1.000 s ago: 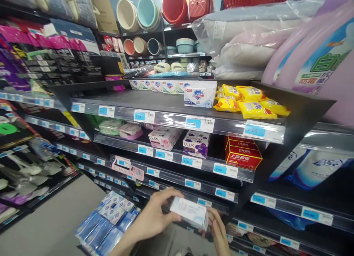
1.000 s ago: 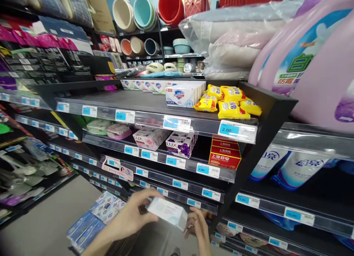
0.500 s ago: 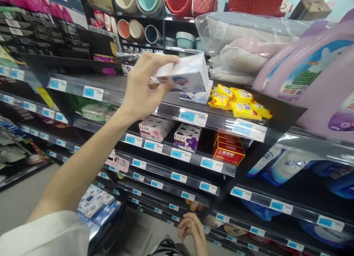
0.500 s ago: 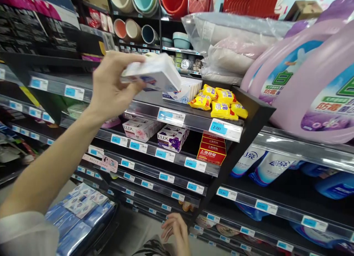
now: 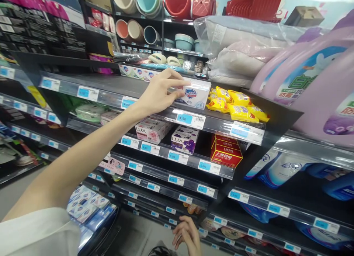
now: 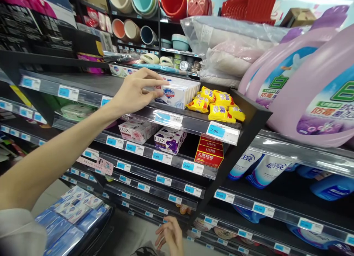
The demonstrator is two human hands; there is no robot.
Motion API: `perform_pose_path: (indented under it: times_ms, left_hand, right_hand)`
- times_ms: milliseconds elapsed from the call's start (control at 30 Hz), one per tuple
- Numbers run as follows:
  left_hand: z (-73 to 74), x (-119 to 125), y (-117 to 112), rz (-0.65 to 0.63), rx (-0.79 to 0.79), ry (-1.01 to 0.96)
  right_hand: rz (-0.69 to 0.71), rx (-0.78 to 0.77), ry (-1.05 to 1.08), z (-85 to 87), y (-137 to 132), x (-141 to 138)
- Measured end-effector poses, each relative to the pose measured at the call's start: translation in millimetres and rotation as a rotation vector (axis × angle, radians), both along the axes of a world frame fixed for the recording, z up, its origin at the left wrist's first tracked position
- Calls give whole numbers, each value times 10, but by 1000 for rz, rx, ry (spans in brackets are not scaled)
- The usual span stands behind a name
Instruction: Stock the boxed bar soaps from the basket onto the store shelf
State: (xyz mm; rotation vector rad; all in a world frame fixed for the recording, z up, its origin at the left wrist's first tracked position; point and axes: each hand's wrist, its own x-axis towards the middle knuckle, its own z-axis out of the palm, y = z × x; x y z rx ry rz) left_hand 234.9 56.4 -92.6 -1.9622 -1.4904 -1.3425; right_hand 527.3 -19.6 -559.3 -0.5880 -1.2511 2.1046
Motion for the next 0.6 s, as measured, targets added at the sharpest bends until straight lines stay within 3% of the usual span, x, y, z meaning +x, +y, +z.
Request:
perform_pose_path:
  times_ms: [233,500,600]
  left_hand:
    - [14,-11,36,42,-10,31]
    - [63,21,77,103,-39,8]
    - [43,75,-46,144,157,21]
  right_hand:
    - [-47,-1,-9,-40,15,10]
    - [-121,-171,-54,202,-135,319]
    - [-183,-181,-30,197,-224,508]
